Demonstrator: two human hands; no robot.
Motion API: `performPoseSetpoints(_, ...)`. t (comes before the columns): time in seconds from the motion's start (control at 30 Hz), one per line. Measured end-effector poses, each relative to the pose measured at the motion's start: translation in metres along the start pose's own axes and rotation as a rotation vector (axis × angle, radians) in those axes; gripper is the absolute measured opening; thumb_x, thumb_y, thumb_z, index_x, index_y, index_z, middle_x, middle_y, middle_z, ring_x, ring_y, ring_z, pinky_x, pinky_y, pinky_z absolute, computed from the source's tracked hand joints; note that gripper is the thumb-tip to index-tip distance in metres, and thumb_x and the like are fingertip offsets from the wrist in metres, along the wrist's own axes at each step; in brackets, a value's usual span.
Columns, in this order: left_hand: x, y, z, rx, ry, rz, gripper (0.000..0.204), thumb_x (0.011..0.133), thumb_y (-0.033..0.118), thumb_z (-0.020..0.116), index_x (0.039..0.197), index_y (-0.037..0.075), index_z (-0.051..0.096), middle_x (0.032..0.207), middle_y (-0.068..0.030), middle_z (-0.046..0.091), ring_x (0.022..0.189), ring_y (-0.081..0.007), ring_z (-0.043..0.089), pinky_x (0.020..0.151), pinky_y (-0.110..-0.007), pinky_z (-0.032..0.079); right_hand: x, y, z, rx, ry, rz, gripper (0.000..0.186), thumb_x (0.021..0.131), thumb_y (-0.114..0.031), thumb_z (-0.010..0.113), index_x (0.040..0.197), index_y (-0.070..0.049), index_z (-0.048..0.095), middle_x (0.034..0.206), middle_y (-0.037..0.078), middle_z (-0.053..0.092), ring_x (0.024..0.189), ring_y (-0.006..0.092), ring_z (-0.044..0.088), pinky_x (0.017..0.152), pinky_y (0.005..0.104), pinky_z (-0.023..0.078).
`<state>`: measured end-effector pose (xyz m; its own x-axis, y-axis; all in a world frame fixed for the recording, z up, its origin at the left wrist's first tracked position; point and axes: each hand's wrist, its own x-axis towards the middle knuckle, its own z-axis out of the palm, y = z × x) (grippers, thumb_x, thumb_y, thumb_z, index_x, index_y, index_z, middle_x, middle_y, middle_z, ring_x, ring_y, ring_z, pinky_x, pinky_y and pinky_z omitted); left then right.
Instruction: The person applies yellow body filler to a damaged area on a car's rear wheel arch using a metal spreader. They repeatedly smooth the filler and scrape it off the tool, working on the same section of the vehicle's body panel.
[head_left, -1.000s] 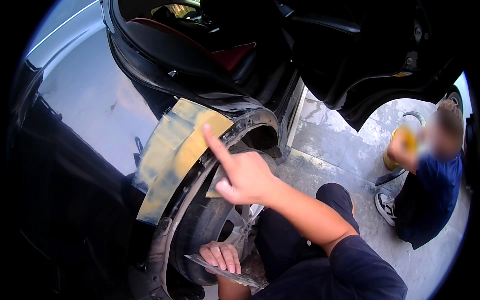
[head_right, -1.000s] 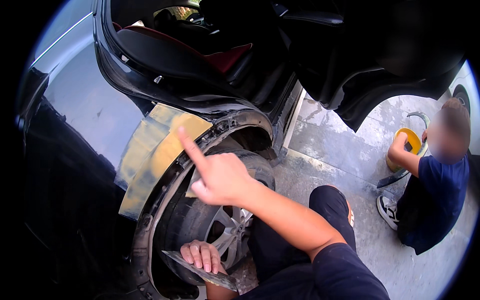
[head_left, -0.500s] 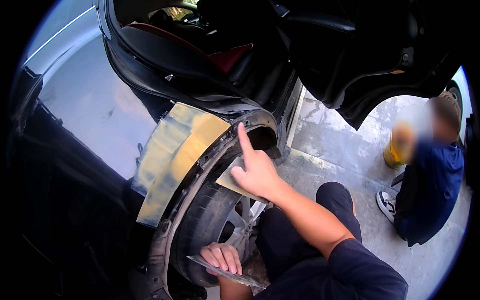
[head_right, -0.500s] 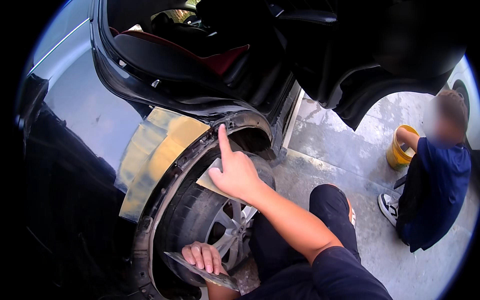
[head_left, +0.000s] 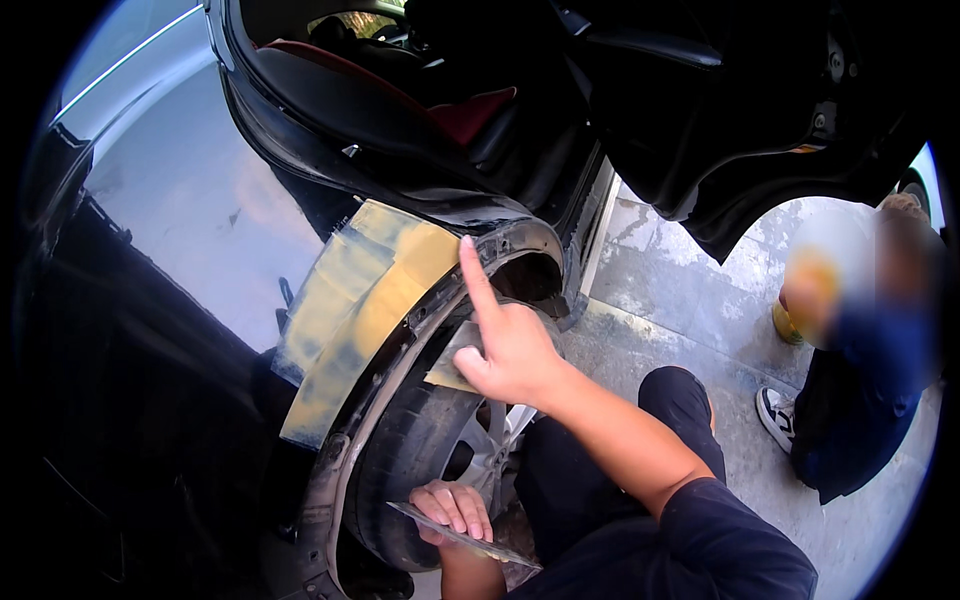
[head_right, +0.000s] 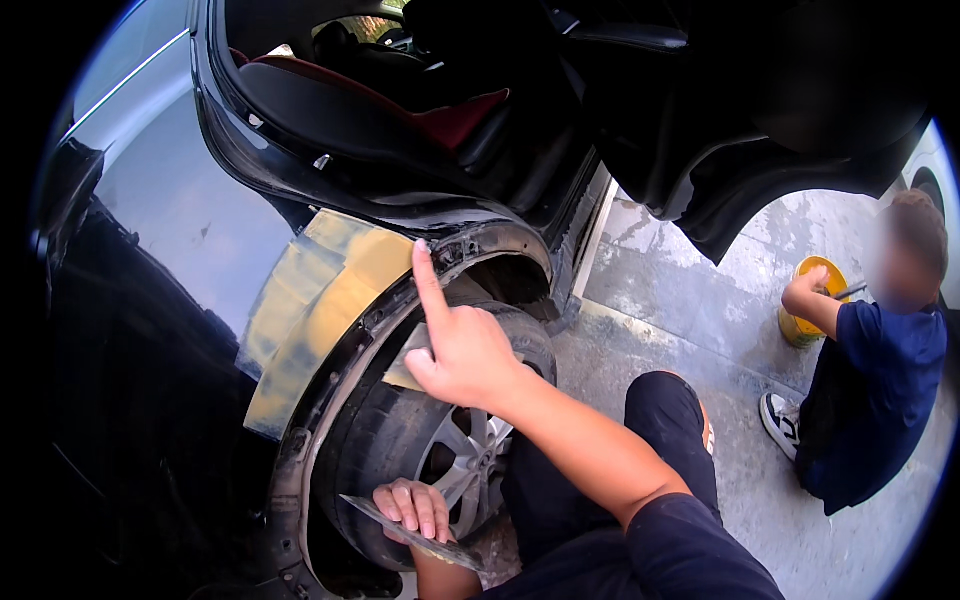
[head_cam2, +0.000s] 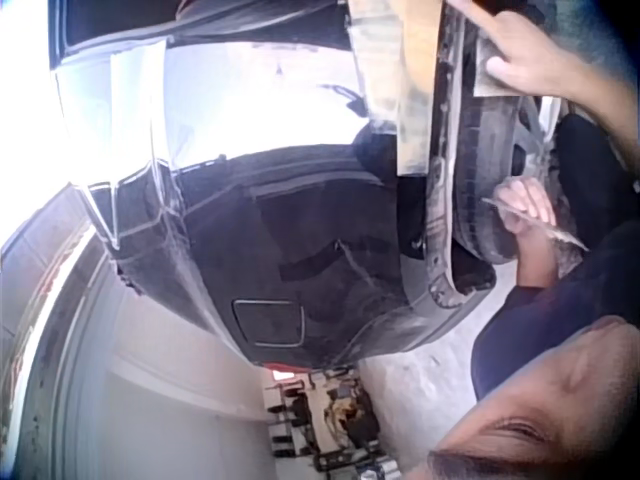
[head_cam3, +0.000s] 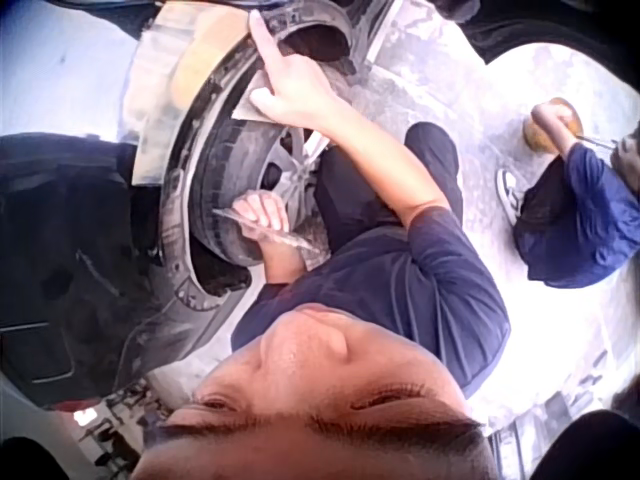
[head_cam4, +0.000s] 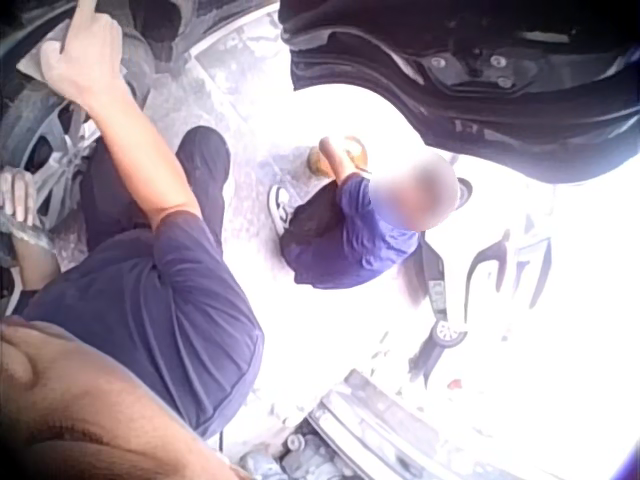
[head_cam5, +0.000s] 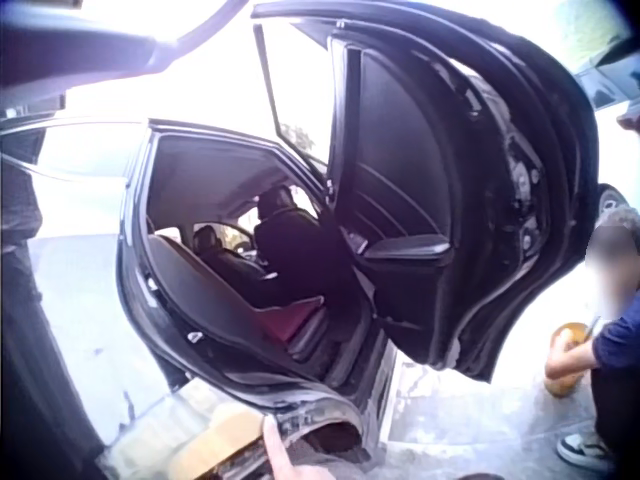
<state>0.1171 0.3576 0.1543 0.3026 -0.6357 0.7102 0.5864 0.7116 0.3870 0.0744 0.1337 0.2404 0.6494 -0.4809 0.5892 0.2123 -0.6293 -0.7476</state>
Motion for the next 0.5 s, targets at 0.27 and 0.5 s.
performPoseSetpoints(0.27, 0.009, 0.011, 0.006, -0.071, -0.182, -0.036, 0.016, 0.095, 0.005, 0.058, 0.086, -0.009, 0.056, 0.084, -0.0268, 0.063, 0.076, -0.0417, 0.069, 0.057, -0.056, 0.061, -0.027, -0.033, 0.013, -0.102, -0.330, -0.412, 0.103, 0.064, -0.016, 0.057, 0.155, 0.001, 0.012, 0.055, 0.013, 0.054, 0.048, 0.0320, 0.057, 0.046, 0.0415, 0.045)
performPoseSetpoints(0.5, 0.006, 0.015, 0.010, -0.023, -0.192, -0.021, 0.014, 0.097, 0.006, 0.054, 0.091, -0.007, 0.056, 0.083, -0.0252, 0.063, 0.078, -0.0429, 0.069, 0.058, -0.058, 0.060, -0.017, -0.027, 0.016, -0.173, -0.346, -0.471, 0.099, 0.066, -0.019, 0.058, 0.157, -0.006, 0.019, 0.055, 0.007, 0.052, 0.047, 0.0279, 0.055, 0.044, 0.0395, 0.046)
